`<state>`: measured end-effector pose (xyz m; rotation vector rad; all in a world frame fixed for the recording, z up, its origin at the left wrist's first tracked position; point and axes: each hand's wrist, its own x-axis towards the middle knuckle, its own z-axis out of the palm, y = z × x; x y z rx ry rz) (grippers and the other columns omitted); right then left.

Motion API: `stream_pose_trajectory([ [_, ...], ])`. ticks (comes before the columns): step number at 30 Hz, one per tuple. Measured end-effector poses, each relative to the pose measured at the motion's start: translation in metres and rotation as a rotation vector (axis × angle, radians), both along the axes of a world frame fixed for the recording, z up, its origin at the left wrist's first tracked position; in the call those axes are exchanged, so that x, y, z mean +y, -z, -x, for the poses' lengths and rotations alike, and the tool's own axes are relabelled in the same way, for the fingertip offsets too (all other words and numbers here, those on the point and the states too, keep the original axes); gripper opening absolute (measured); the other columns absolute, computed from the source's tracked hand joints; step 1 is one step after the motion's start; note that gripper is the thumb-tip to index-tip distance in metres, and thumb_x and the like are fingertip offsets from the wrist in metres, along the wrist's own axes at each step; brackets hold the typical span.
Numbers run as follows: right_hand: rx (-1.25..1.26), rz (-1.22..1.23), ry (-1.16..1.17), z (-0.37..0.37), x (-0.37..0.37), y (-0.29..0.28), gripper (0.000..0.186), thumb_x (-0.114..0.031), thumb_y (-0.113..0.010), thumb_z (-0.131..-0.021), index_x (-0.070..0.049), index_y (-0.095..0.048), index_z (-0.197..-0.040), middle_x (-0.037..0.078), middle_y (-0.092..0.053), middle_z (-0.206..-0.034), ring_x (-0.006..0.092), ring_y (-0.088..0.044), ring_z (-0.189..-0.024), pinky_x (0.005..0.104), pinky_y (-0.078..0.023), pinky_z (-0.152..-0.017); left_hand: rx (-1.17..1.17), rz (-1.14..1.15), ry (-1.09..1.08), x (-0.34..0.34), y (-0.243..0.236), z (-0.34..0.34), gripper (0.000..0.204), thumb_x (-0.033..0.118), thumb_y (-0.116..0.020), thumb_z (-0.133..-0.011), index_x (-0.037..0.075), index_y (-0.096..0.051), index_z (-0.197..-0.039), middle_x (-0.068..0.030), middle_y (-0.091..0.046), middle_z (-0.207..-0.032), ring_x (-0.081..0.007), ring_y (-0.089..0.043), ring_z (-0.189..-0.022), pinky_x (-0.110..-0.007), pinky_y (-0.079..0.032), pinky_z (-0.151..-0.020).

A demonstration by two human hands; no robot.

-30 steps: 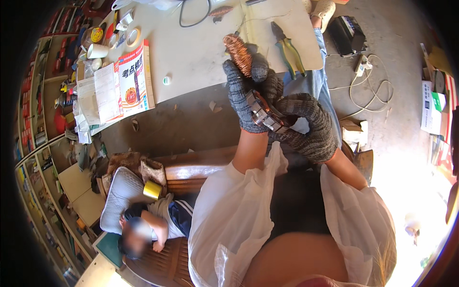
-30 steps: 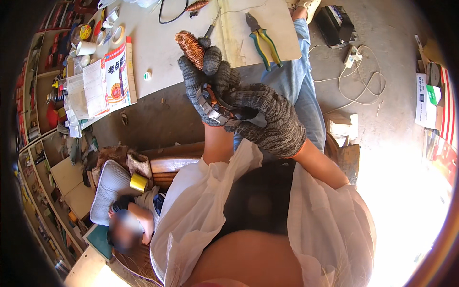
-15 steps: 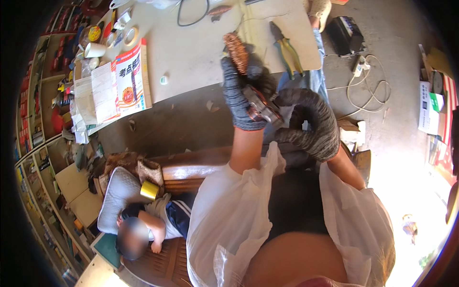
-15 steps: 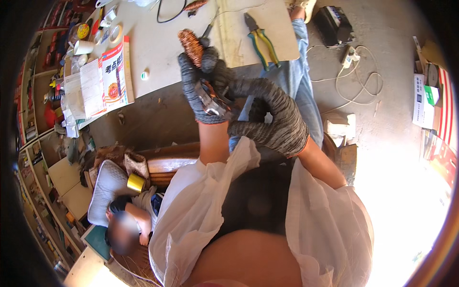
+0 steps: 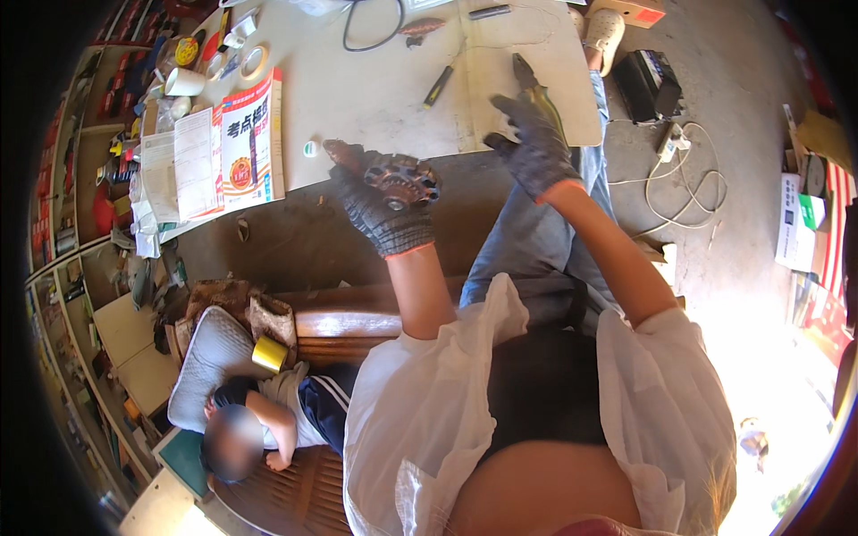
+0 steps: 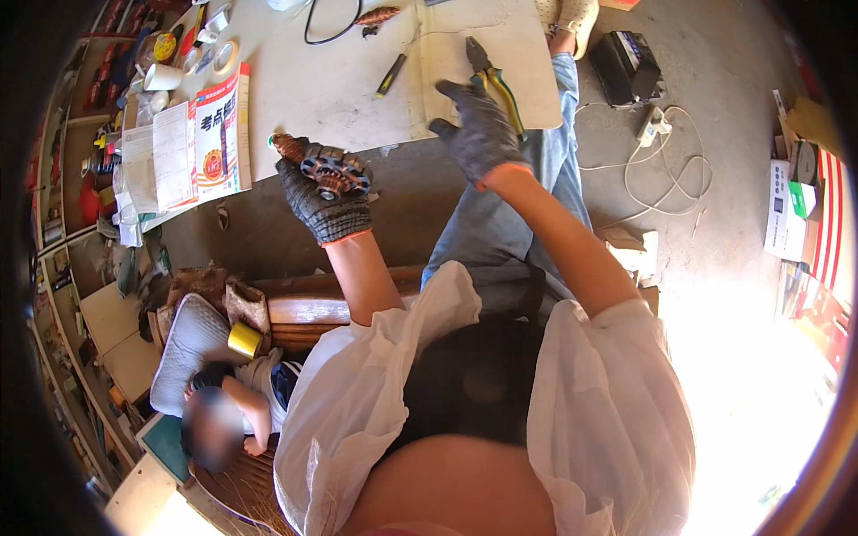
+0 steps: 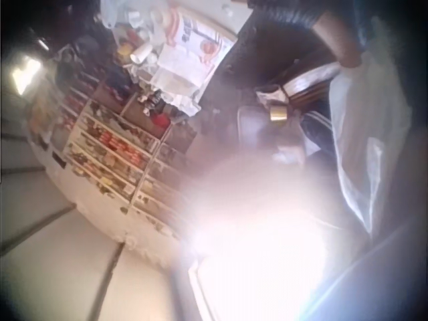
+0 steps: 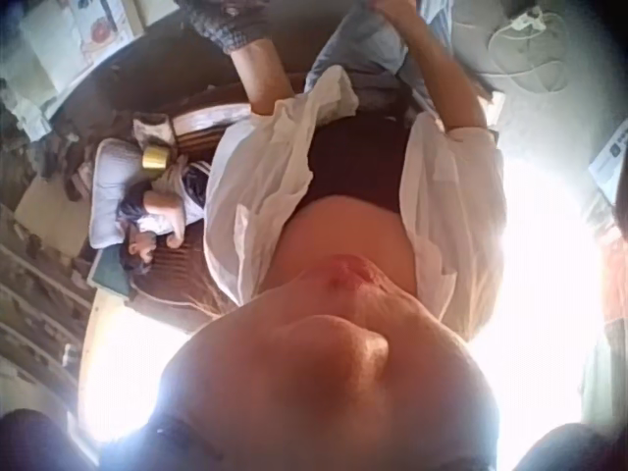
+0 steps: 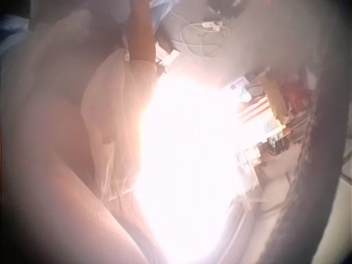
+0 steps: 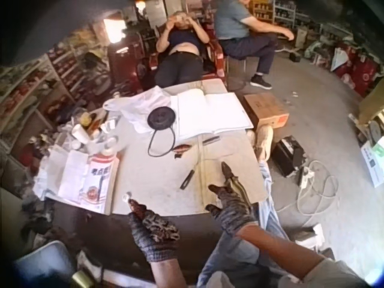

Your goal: The person sits on the floor and uses pliers to remove copper wire from a motor stator. They repeatedly pull and twist the wire to detach it from the component.

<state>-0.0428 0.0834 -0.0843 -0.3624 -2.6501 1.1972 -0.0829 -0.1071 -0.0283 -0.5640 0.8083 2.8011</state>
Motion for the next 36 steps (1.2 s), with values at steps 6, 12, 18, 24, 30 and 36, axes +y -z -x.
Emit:
stream_pose_trajectory([
  [6,-0.359,-0.187,-0.25,0.084,-0.054,-0.007,0.057,-0.038,-0.057,-0.083,-0.015,-0.039,-0.132,0.019,-0.049,-0.117,0.0341,-0.049,-0.109,0.0428,-0.042,-0.089,-0.106,0.237,-0.177,-0.021,0.035,0.01,0.036,0.05,-0.042,-0.087,0.017,-0.054,-0.083,-0.0005,-0.051,-0.058,-0.0203,-0.05,-0.051,-0.038,-0.041,-0.044],
  [12,-0.253,-0.406,-0.182,0.08,-0.055,0.015,0.047,-0.04,-0.057,-0.082,-0.008,-0.051,-0.116,0.019,-0.053,-0.11,0.0353,-0.053,-0.103,0.0447,-0.043,-0.085,-0.047,0.108,-0.209,-0.006,0.025,0.009,0.041,0.04,-0.048,-0.089,0.007,-0.051,-0.113,-0.0022,-0.053,-0.106,-0.0159,-0.051,-0.089,-0.029,-0.041,-0.076],
  [18,-0.252,-0.059,-0.059,0.052,-0.019,0.048,0.02,-0.021,-0.045,-0.087,-0.005,-0.046,-0.101,0.024,-0.06,-0.083,0.0382,-0.059,-0.08,0.0464,-0.046,-0.071,-0.052,0.14,-0.22,0.014,0.007,0.001,0.037,0.043,-0.049,-0.088,0.011,-0.053,-0.107,-0.0015,-0.055,-0.074,-0.0162,-0.052,-0.061,-0.03,-0.045,-0.056],
  [24,-0.422,1.28,0.085,0.025,0.006,-0.009,0.029,-0.03,-0.048,-0.091,-0.009,-0.059,-0.109,-0.005,-0.044,-0.061,0.0066,-0.037,-0.047,0.0186,-0.028,-0.043,-0.06,0.145,-0.239,0.017,0.005,-0.004,0.036,0.043,-0.049,-0.088,0.01,-0.054,-0.102,-0.0033,-0.056,-0.075,-0.0172,-0.054,-0.062,-0.031,-0.047,-0.056],
  [30,-0.218,1.162,0.032,-0.03,0.017,-0.047,0.026,-0.025,-0.058,-0.087,-0.008,-0.058,-0.107,-0.003,-0.049,-0.067,0.0061,-0.043,-0.054,0.0192,-0.034,-0.049,-0.002,0.293,-0.288,0.025,0.005,0.0,0.035,0.043,-0.05,-0.088,0.009,-0.055,-0.091,-0.0039,-0.056,-0.072,-0.018,-0.055,-0.06,-0.032,-0.047,-0.054],
  [36,-0.05,0.732,-0.063,-0.103,0.011,-0.075,0.023,-0.012,-0.057,-0.087,-0.003,-0.057,-0.108,0.005,-0.061,-0.089,0.0152,-0.057,-0.081,0.0262,-0.046,-0.073,0.006,0.471,-0.317,0.037,0.006,-0.002,0.033,0.04,-0.048,-0.089,0.009,-0.055,-0.094,-0.0019,-0.053,-0.072,-0.0146,-0.052,-0.062,-0.029,-0.045,-0.055],
])
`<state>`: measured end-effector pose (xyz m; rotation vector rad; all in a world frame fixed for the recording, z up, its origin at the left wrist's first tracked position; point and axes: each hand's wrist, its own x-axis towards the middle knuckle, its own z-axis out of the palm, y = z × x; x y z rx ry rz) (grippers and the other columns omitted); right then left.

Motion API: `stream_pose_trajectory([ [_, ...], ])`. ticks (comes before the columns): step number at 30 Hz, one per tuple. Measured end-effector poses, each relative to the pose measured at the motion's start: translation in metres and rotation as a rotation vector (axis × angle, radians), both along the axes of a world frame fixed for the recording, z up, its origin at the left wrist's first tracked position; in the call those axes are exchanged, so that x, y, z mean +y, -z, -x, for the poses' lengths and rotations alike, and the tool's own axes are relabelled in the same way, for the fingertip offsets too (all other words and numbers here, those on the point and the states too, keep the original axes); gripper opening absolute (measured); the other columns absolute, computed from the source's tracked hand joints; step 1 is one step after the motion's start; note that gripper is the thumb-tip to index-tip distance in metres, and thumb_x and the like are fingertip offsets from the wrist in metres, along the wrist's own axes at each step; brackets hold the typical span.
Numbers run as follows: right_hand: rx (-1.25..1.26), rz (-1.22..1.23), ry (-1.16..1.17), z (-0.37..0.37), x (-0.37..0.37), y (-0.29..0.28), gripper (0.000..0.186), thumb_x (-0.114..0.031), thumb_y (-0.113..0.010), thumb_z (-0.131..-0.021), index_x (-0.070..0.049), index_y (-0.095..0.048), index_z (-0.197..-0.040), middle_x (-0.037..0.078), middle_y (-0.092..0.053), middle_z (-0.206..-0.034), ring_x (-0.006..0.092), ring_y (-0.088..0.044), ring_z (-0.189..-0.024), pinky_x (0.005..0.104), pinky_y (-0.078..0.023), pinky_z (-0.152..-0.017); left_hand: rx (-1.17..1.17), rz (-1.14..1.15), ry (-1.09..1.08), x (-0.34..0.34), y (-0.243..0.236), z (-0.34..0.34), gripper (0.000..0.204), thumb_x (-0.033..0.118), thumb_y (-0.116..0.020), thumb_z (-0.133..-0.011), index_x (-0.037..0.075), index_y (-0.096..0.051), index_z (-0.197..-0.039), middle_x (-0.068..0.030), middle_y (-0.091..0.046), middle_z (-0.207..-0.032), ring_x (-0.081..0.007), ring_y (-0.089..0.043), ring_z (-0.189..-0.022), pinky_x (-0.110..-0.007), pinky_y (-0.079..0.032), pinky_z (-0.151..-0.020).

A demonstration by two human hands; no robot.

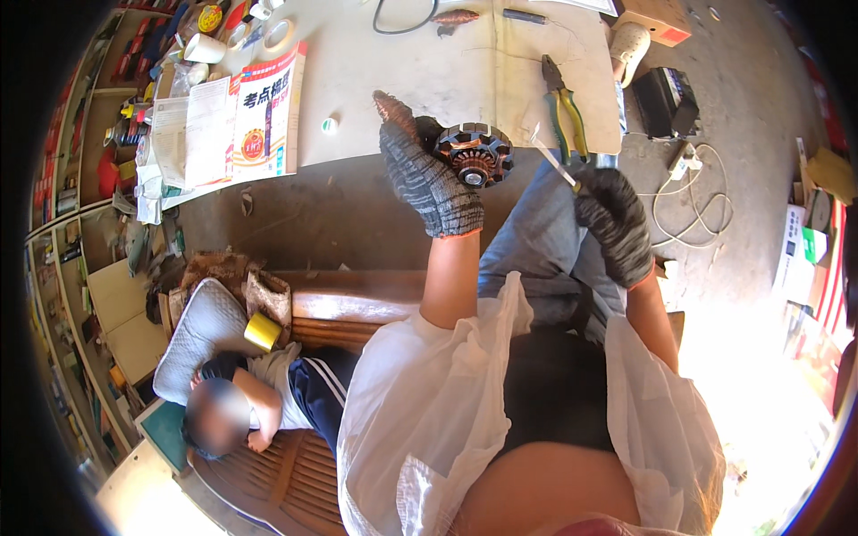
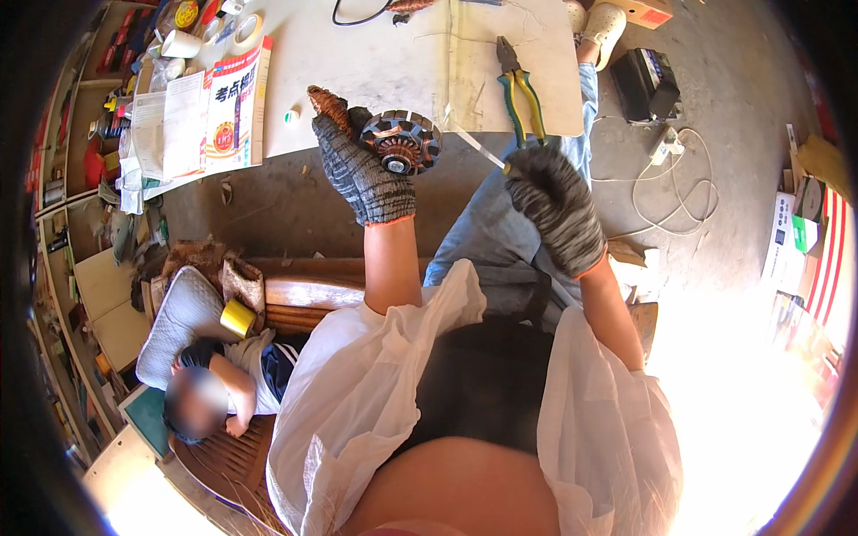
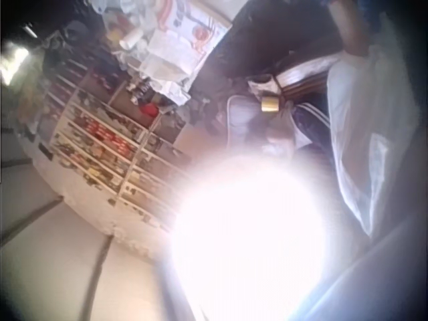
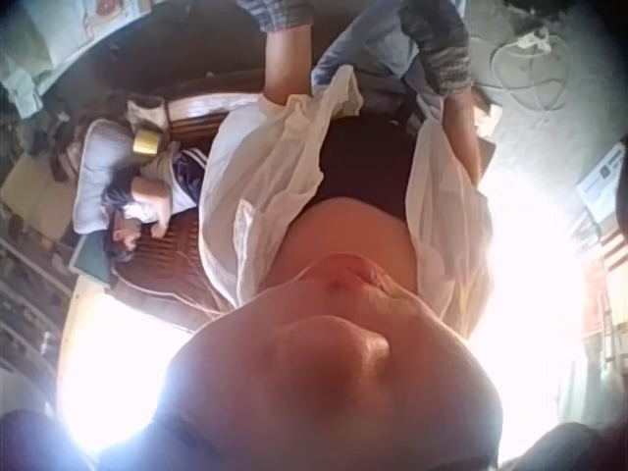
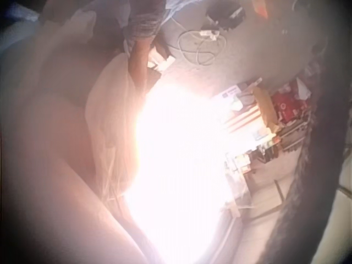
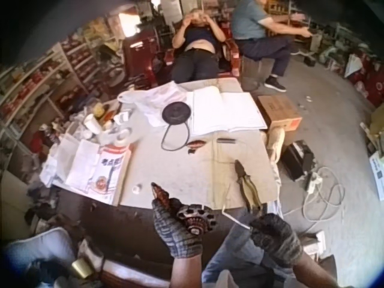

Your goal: The person sits on the floor and uses pliers to remove copper wire from a motor stator. They repeatedly pull and twist the wire to detach it from the component.

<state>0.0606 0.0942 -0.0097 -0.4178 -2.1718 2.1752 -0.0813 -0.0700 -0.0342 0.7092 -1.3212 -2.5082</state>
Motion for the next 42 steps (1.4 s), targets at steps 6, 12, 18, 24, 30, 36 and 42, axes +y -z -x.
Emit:
stream_pose_trajectory([
  [6,0.029,-0.417,0.043,-0.011,-0.01,-0.014,0.017,-0.005,-0.061,-0.082,-0.001,-0.061,-0.099,0.01,-0.063,-0.094,0.0167,-0.061,-0.087,0.0277,-0.047,-0.078,0.009,-0.052,-0.04,0.013,-0.011,-0.004,0.034,0.04,-0.047,-0.09,0.008,-0.055,-0.095,-0.0033,-0.055,-0.076,-0.0153,-0.053,-0.065,-0.029,-0.047,-0.058],
  [12,0.076,-0.414,0.194,-0.016,-0.018,-0.015,0.021,-0.005,-0.068,-0.077,-0.001,-0.058,-0.096,0.011,-0.062,-0.09,0.016,-0.062,-0.079,0.028,-0.049,-0.072,0.107,0.175,-0.047,0.012,-0.009,-0.008,0.035,0.039,-0.044,-0.092,0.006,-0.055,-0.095,-0.0051,-0.055,-0.079,-0.0164,-0.054,-0.068,-0.029,-0.047,-0.061],
  [18,0.126,-0.322,0.222,-0.019,-0.019,-0.007,0.023,-0.003,-0.068,-0.077,-0.002,-0.057,-0.097,0.01,-0.061,-0.088,0.0151,-0.061,-0.081,0.0277,-0.049,-0.074,0.088,0.123,-0.042,0.013,-0.013,-0.009,0.035,0.039,-0.044,-0.092,0.005,-0.054,-0.097,-0.0055,-0.056,-0.08,-0.0167,-0.055,-0.07,-0.029,-0.047,-0.064],
  [24,0.095,-0.381,0.215,-0.016,-0.025,-0.014,0.023,-0.002,-0.068,-0.077,-0.001,-0.057,-0.097,0.009,-0.061,-0.089,0.0153,-0.061,-0.082,0.0278,-0.049,-0.074,0.077,0.096,-0.014,0.014,-0.006,-0.007,0.035,0.039,-0.045,-0.091,0.005,-0.054,-0.097,-0.0059,-0.056,-0.082,-0.017,-0.055,-0.072,-0.029,-0.048,-0.065],
  [30,0.113,-0.437,0.176,-0.015,-0.027,-0.009,0.021,-0.003,-0.068,-0.077,-0.001,-0.057,-0.096,0.009,-0.062,-0.088,0.0157,-0.061,-0.081,0.0282,-0.049,-0.074,0.056,0.099,-0.038,0.009,-0.006,-0.009,0.034,0.038,-0.046,-0.091,0.006,-0.055,-0.1,-0.0057,-0.056,-0.083,-0.0169,-0.055,-0.074,-0.03,-0.047,-0.067],
  [36,0.011,-0.309,0.221,-0.017,-0.03,-0.005,0.021,-0.004,-0.067,-0.078,-0.001,-0.058,-0.098,0.01,-0.063,-0.09,0.0152,-0.062,-0.081,0.0274,-0.049,-0.074,0.066,0.114,-0.058,0.012,-0.001,-0.006,0.033,0.037,-0.047,-0.091,0.005,-0.055,-0.099,-0.0046,-0.056,-0.082,-0.0152,-0.054,-0.073,-0.029,-0.046,-0.065],
  [42,0.036,-0.276,0.242,-0.019,-0.035,-0.007,0.022,-0.004,-0.067,-0.078,-0.001,-0.058,-0.099,0.01,-0.064,-0.09,0.0144,-0.062,-0.083,0.0271,-0.049,-0.075,0.045,0.106,0.048,0.015,-0.005,-0.012,0.032,0.036,-0.047,-0.091,0.006,-0.055,-0.097,-0.0037,-0.054,-0.078,-0.0136,-0.051,-0.067,-0.027,-0.044,-0.06],
])
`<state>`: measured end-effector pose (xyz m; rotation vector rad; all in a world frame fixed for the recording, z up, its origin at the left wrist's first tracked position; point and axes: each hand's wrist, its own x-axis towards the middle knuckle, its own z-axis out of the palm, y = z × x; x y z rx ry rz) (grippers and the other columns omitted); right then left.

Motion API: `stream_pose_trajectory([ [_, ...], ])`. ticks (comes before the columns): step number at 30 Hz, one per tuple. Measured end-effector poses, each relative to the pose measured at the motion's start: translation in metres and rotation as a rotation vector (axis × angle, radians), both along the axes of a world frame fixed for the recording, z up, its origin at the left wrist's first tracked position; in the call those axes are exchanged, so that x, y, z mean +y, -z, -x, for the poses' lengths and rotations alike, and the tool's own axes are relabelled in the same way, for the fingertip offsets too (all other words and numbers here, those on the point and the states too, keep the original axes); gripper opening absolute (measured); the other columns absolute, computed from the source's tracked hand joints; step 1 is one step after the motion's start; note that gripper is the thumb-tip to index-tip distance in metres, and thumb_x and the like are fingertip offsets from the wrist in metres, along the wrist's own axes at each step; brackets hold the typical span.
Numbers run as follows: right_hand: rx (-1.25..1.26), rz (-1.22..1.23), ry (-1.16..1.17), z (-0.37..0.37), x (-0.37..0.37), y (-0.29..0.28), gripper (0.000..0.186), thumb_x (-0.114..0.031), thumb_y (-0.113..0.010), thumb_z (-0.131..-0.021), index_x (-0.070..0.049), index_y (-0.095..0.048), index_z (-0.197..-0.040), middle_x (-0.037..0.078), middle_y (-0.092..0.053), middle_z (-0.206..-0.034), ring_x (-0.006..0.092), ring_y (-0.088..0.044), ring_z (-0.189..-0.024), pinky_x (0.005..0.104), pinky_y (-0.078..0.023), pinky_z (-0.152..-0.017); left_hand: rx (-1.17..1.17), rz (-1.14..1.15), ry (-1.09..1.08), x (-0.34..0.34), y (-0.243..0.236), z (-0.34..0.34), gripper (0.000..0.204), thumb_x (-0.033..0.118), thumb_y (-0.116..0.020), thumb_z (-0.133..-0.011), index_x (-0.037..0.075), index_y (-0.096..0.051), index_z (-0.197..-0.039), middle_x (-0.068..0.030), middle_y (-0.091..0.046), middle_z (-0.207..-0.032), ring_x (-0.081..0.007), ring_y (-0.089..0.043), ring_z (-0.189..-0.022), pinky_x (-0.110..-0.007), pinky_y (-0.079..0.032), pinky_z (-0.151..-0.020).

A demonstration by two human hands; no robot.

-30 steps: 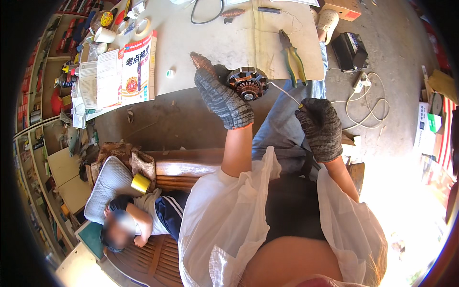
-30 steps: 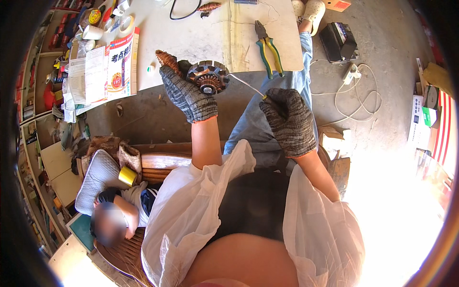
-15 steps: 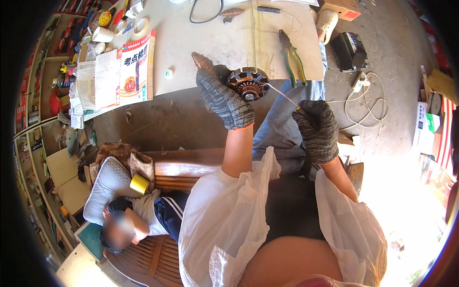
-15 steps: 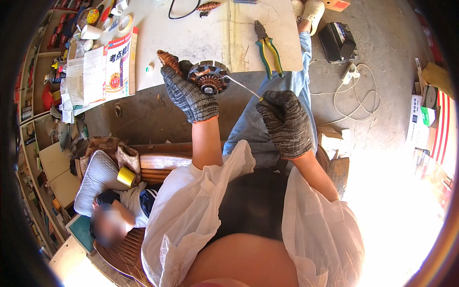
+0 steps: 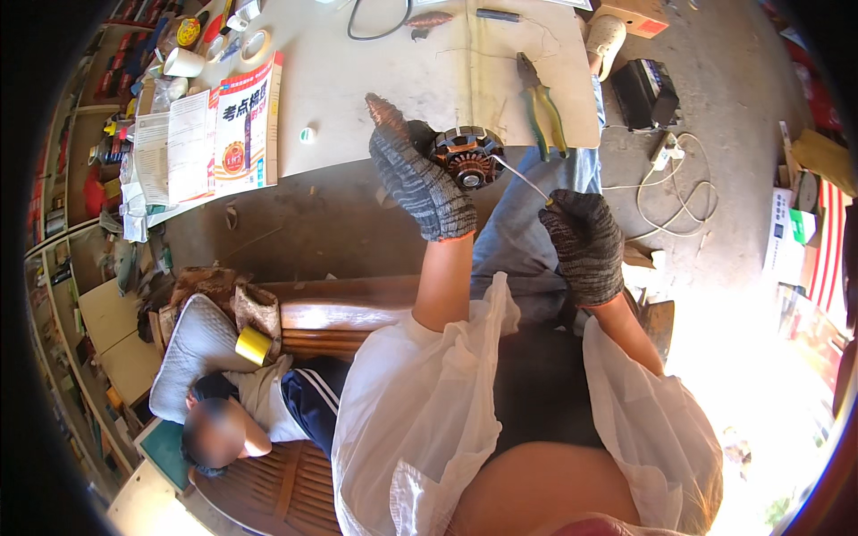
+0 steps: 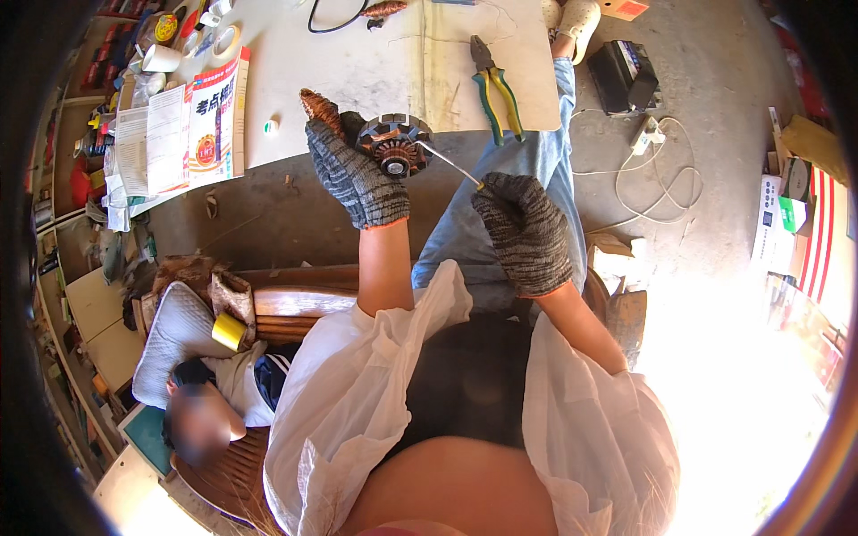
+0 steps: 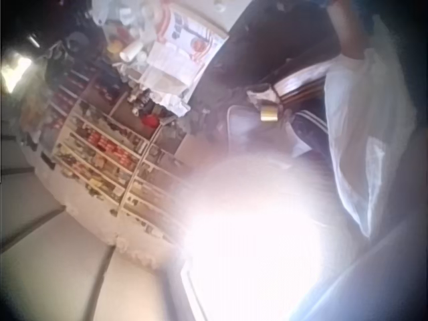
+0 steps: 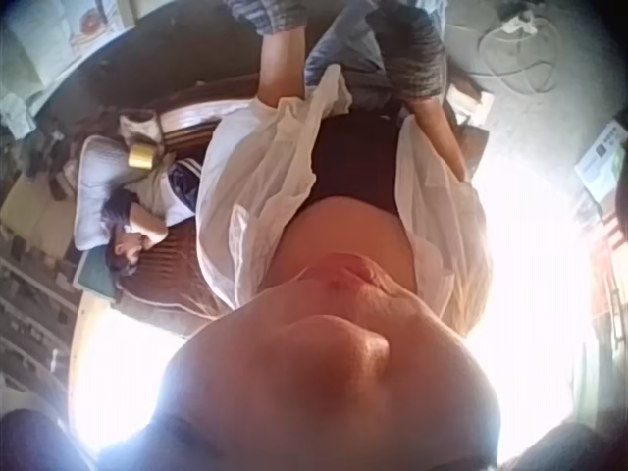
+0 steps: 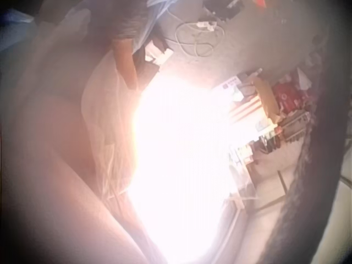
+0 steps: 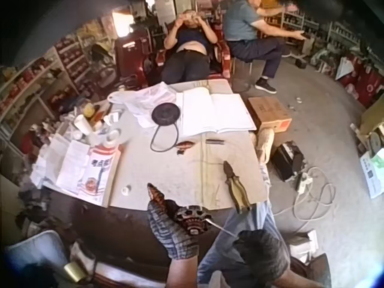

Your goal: The person sits on the floor and uses pliers to remove copper wire from a motor stator. They repeatedly pull and twist the wire to detach it from the component.

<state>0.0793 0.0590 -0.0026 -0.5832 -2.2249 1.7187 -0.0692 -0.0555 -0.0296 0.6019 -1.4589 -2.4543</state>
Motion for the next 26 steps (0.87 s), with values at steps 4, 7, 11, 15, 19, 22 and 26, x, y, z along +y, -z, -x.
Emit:
stream_pose_trajectory([
  [4,-0.013,-0.102,-0.013,-0.004,0.003,-0.003,0.023,-0.005,-0.067,-0.078,-0.001,-0.059,-0.1,0.01,-0.065,-0.091,0.0156,-0.062,-0.084,0.0273,-0.049,-0.076,0.003,0.005,0.003,0.003,0.006,0.001,0.034,0.038,-0.047,-0.09,0.006,-0.055,-0.098,-0.0039,-0.055,-0.079,-0.0142,-0.052,-0.068,-0.027,-0.045,-0.06],
  [7,-0.063,-0.138,-0.001,-0.007,0.003,-0.005,0.024,-0.005,-0.067,-0.078,-0.001,-0.059,-0.1,0.009,-0.064,-0.091,0.0146,-0.062,-0.083,0.0273,-0.048,-0.076,-0.02,-0.035,0.015,0.005,0.005,0.0,0.035,0.038,-0.048,-0.09,0.006,-0.056,-0.099,-0.004,-0.055,-0.079,-0.0147,-0.053,-0.069,-0.028,-0.046,-0.061],
  [11,-0.07,-0.045,-0.003,-0.007,0.005,-0.012,0.023,-0.004,-0.067,-0.078,-0.001,-0.06,-0.099,0.009,-0.065,-0.087,0.0135,-0.061,-0.081,0.0272,-0.048,-0.075,0.01,0.033,0.025,0.004,0.005,0.0,0.035,0.039,-0.05,-0.089,0.005,-0.057,-0.1,-0.0043,-0.056,-0.08,-0.015,-0.054,-0.07,-0.028,-0.047,-0.06],
  [15,-0.064,-0.109,-0.084,-0.003,0.019,-0.013,0.02,-0.005,-0.069,-0.075,-0.003,-0.062,-0.093,0.008,-0.063,-0.082,0.0178,-0.062,-0.077,0.0285,-0.048,-0.07,-0.026,0.02,0.155,-0.002,0.01,0.002,0.037,0.038,-0.052,-0.089,0.005,-0.057,-0.102,-0.0048,-0.058,-0.081,-0.0143,-0.055,-0.07,-0.027,-0.047,-0.06],
  [19,-0.082,-0.231,-0.183,-0.003,0.035,-0.008,0.018,-0.007,-0.068,-0.076,-0.003,-0.063,-0.092,0.009,-0.064,-0.084,0.0201,-0.062,-0.077,0.0289,-0.048,-0.07,-0.01,0.065,0.209,0.007,-0.014,-0.002,0.034,0.037,-0.046,-0.092,0.006,-0.058,-0.104,0.0019,-0.047,-0.07,-0.0051,-0.04,-0.059,-0.02,-0.036,-0.054],
  [22,-0.126,-0.259,-0.236,-0.004,0.042,-0.01,0.018,-0.008,-0.067,-0.078,-0.002,-0.063,-0.094,0.009,-0.065,-0.088,0.0181,-0.063,-0.077,0.0278,-0.048,-0.071,0.018,0.099,0.311,0.006,-0.01,-0.002,0.036,0.035,-0.046,-0.092,0.008,-0.056,-0.114,0.0035,-0.045,-0.068,-0.0041,-0.037,-0.057,-0.019,-0.033,-0.052],
  [26,-0.101,-0.469,-0.351,-0.006,0.049,-0.014,0.018,-0.013,-0.065,-0.08,-0.004,-0.064,-0.096,0.011,-0.066,-0.092,0.0214,-0.064,-0.082,0.0331,-0.05,-0.073,-0.042,0.079,0.411,0.004,-0.003,0.0,0.041,0.035,-0.046,-0.092,0.011,-0.051,-0.125,0.0046,-0.046,-0.071,-0.0038,-0.034,-0.058,-0.021,-0.032,-0.051],
])
